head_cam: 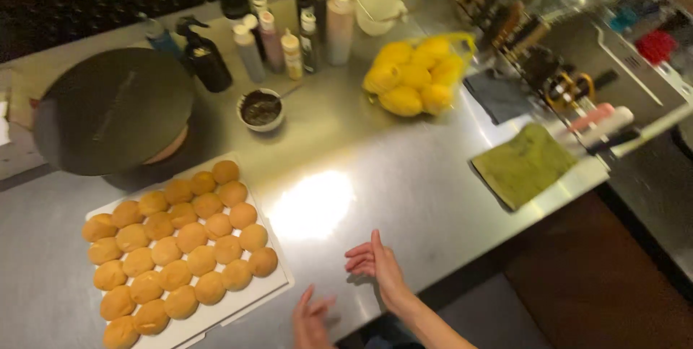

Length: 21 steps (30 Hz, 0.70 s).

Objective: Filling or topping small pastries with chocolate sauce using a spoon at a bakery workstation.

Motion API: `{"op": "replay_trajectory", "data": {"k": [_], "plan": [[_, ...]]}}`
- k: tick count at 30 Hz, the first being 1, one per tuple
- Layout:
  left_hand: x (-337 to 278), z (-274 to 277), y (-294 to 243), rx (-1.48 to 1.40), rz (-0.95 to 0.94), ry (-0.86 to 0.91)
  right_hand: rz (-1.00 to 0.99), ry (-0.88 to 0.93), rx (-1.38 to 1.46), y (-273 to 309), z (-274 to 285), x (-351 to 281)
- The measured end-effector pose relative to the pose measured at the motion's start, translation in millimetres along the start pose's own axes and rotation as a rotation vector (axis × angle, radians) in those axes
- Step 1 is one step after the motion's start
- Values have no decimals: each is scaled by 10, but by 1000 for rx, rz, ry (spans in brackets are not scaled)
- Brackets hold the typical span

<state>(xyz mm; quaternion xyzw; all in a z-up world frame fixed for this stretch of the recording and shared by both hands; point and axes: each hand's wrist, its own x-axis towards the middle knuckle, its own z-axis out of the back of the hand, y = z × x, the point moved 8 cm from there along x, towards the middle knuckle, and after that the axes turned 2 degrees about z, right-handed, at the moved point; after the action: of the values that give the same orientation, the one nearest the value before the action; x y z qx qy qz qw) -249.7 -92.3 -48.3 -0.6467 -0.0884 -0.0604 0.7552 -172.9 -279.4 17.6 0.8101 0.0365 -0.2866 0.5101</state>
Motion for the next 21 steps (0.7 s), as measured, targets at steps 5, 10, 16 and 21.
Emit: {"op": "replay_trajectory", "data": {"k": [5,10,16,21], "plan": [[567,-954,-1703,-131,-418,591,-216,5,270,-471,84,-1271],[173,-1285,-1335,17,-107,595,-136,-306,430,-406,970,-1833],[-743,-1646,-814,75,454,553,44,-438,378,-604,2192,-2097],[-913,-1995,-564,-17,534,313,72,-307,191,-358,3146,-2230]]}}
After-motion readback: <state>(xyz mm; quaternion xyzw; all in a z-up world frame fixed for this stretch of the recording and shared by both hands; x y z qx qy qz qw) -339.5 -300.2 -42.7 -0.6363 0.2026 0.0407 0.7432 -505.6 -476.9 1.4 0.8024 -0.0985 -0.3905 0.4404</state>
